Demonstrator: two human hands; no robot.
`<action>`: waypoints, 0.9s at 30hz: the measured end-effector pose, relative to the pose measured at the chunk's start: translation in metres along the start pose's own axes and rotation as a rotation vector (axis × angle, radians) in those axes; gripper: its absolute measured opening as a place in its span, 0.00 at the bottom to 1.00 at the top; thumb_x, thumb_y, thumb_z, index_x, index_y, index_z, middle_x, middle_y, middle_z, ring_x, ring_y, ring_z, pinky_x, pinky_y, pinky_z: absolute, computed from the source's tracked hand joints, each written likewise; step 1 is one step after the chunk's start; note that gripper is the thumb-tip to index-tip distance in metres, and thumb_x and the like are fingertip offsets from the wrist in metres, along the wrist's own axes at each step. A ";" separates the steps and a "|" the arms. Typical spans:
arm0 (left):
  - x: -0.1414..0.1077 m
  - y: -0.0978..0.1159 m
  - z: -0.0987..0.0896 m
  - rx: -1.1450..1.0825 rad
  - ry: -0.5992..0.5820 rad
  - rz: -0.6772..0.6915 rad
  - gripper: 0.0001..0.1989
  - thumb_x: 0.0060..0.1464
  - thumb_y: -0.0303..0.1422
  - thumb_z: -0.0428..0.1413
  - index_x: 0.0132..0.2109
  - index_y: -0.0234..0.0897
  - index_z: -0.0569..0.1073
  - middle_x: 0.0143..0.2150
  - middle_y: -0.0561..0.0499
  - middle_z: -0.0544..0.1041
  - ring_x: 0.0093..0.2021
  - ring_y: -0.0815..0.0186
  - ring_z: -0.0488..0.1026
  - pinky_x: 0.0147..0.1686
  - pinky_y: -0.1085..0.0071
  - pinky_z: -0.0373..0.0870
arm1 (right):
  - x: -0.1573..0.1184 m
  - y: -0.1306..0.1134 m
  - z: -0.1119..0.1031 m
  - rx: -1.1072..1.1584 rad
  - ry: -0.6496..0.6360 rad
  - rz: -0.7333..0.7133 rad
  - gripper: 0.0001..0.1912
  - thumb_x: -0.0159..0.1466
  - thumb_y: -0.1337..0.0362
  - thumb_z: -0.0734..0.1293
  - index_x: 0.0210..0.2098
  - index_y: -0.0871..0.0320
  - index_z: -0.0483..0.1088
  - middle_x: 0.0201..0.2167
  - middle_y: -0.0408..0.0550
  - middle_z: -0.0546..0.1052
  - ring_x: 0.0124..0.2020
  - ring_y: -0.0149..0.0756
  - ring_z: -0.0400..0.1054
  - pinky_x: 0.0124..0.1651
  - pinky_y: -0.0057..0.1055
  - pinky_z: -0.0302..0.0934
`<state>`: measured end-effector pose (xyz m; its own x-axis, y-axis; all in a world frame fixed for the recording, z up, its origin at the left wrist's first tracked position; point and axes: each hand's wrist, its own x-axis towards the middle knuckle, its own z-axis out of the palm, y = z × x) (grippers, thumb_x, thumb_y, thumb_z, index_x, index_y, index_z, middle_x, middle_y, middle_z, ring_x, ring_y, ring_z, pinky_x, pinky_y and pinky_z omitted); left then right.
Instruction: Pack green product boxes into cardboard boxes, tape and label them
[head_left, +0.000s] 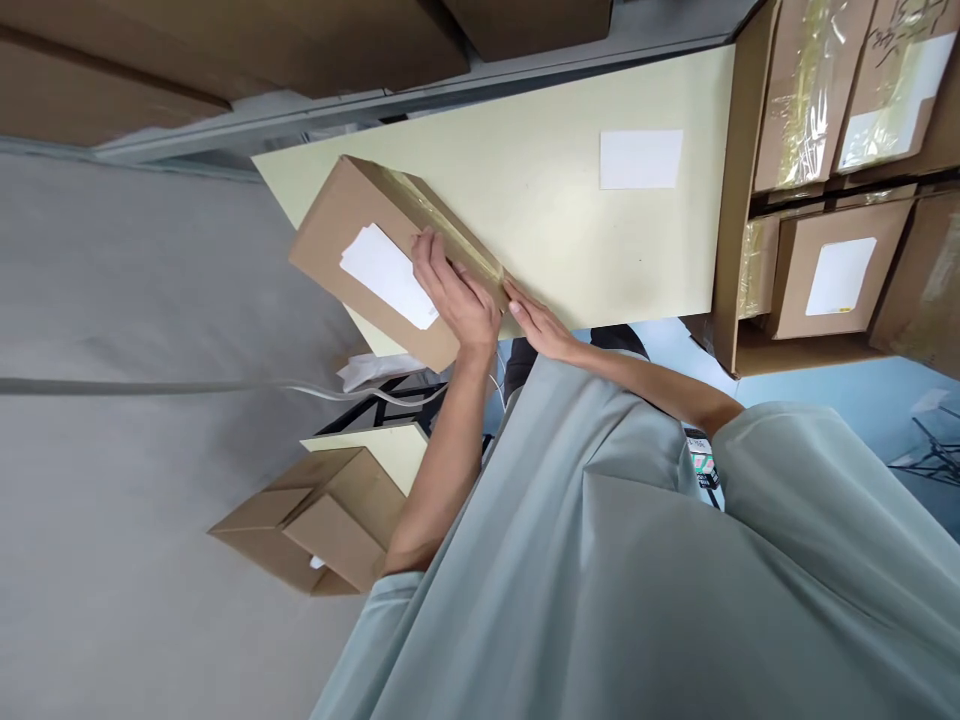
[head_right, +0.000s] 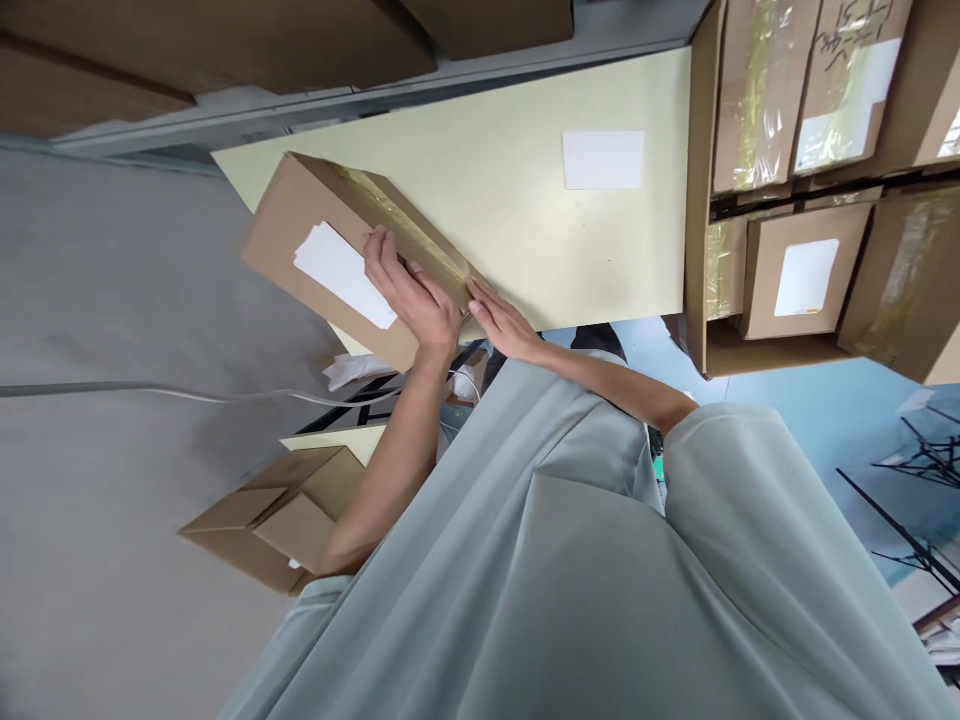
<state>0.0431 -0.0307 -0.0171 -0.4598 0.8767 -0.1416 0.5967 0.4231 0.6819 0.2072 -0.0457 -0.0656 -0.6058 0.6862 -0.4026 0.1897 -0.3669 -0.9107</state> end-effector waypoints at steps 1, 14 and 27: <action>0.000 -0.001 0.001 -0.015 -0.001 -0.007 0.31 0.83 0.46 0.39 0.79 0.29 0.58 0.87 0.28 0.52 0.90 0.53 0.43 0.89 0.47 0.32 | 0.015 0.001 0.002 0.033 -0.016 -0.001 0.66 0.71 0.15 0.46 0.85 0.59 0.62 0.86 0.50 0.62 0.90 0.47 0.48 0.93 0.43 0.36; 0.003 0.005 0.010 0.062 0.059 0.010 0.28 0.80 0.37 0.41 0.78 0.32 0.66 0.83 0.33 0.64 0.90 0.54 0.46 0.90 0.45 0.39 | 0.082 -0.018 -0.010 0.099 0.061 0.202 0.53 0.78 0.28 0.61 0.84 0.65 0.60 0.88 0.54 0.57 0.91 0.46 0.40 0.92 0.46 0.28; 0.071 0.040 0.056 -0.160 0.154 -0.075 0.30 0.85 0.47 0.41 0.83 0.41 0.53 0.91 0.39 0.42 0.91 0.48 0.25 0.87 0.32 0.29 | 0.024 -0.069 -0.104 0.290 0.254 0.389 0.45 0.82 0.30 0.51 0.85 0.50 0.59 0.82 0.57 0.69 0.83 0.53 0.64 0.81 0.59 0.64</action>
<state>0.0704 0.0613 -0.0401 -0.6012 0.7936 -0.0935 0.4508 0.4334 0.7804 0.2596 0.0613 -0.0226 -0.3212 0.5824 -0.7468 0.1198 -0.7572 -0.6421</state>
